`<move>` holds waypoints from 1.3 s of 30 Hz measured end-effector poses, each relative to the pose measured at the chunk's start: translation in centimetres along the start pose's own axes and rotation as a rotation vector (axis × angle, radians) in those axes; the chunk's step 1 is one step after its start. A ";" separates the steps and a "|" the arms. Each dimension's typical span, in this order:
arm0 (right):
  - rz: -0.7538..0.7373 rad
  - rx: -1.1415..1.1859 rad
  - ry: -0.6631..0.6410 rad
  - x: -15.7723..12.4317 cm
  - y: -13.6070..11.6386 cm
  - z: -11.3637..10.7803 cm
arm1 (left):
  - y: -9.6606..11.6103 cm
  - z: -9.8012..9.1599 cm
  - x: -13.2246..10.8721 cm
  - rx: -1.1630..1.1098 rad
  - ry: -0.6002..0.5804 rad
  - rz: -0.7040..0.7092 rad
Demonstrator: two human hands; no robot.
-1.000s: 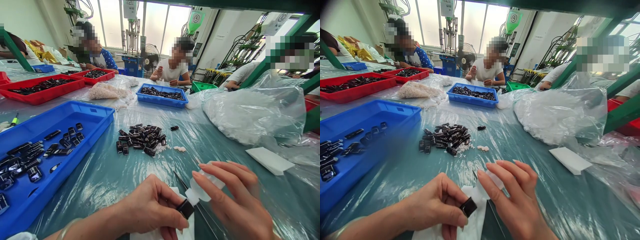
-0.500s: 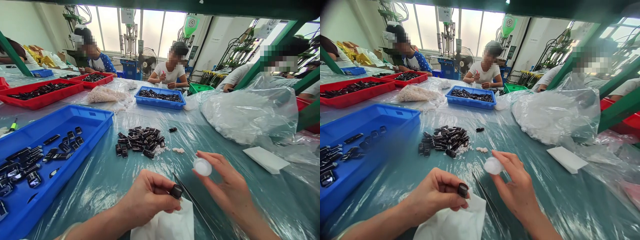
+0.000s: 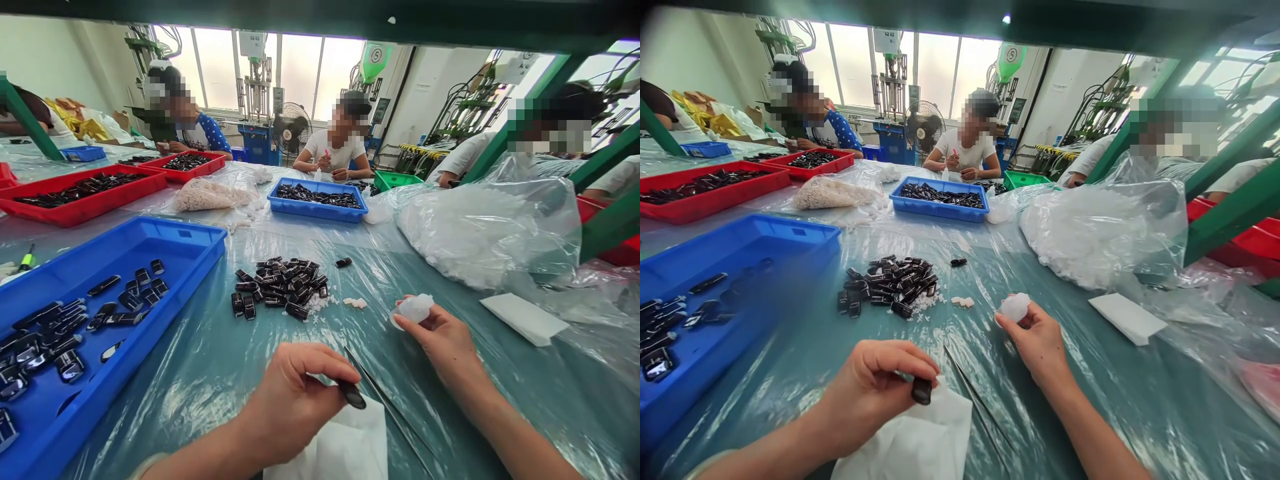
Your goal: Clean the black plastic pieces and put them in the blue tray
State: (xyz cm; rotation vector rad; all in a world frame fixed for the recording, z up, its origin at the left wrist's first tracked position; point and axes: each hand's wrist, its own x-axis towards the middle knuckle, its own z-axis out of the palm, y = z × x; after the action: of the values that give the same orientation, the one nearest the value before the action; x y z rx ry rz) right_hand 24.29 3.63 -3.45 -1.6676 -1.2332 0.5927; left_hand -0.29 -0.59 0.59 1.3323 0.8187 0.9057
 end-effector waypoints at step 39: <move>-0.390 -0.326 -0.381 -1.4 -5.5 5.1 | -0.8 -0.1 0.8 -0.349 -0.032 -0.406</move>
State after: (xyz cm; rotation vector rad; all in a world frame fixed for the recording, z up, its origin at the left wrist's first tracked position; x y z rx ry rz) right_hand 17.13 4.62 -1.02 -1.5488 -1.9628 0.4965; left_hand 0.03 0.18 -0.18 0.8347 0.8244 0.6643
